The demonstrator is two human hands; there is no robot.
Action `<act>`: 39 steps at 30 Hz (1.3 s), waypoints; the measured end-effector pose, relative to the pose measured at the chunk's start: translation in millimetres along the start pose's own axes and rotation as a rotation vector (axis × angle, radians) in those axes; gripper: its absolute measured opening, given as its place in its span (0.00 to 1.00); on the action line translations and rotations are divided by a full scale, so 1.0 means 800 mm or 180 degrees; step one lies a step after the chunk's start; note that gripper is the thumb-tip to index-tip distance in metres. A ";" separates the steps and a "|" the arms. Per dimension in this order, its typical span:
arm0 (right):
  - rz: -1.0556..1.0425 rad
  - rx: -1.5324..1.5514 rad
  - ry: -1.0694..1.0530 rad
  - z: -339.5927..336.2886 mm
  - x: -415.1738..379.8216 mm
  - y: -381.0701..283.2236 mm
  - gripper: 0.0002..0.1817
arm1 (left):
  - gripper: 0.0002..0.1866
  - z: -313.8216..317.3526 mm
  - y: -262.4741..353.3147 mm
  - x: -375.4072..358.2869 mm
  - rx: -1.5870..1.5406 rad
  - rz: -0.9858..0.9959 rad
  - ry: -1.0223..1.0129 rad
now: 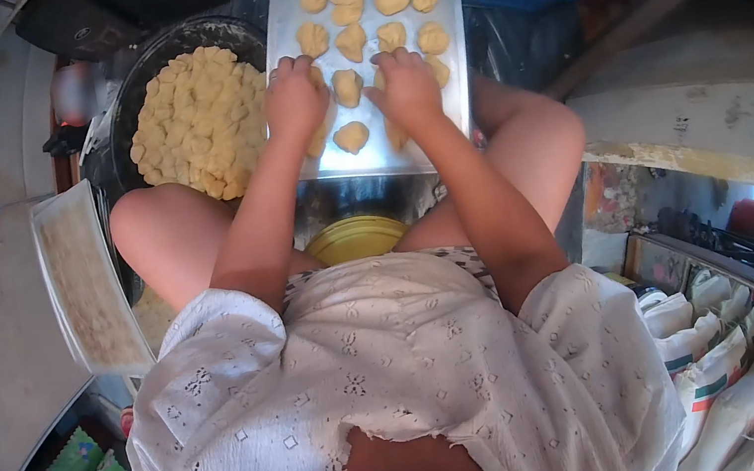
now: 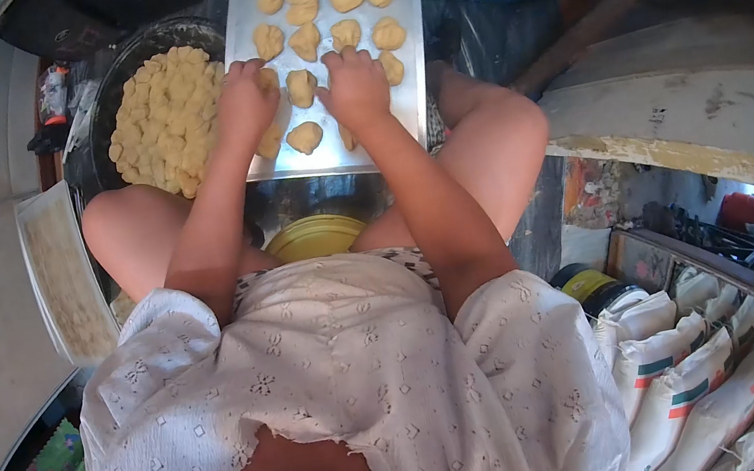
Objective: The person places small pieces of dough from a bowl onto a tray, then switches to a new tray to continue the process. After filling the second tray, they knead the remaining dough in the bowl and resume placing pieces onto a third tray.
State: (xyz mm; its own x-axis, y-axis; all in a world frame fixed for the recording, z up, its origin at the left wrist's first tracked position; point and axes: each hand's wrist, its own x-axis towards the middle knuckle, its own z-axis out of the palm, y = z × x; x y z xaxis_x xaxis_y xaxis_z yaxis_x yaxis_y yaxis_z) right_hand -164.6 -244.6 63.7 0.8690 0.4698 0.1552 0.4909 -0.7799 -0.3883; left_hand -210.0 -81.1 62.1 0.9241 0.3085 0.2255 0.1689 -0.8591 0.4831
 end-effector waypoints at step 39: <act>0.0296 0.0535 -0.0762 -0.008 -0.056 0.017 0.12 | 0.20 0.009 0.019 -0.085 0.0277 0.1058 -0.1104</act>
State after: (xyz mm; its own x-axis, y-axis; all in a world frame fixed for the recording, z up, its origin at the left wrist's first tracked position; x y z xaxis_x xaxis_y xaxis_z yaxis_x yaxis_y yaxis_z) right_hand -196.4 -279.0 57.5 0.8608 0.4993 -0.0987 0.3756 -0.7540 -0.5388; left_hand -267.5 -117.7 47.8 0.9901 -0.1298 0.0531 -0.1402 -0.9236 0.3569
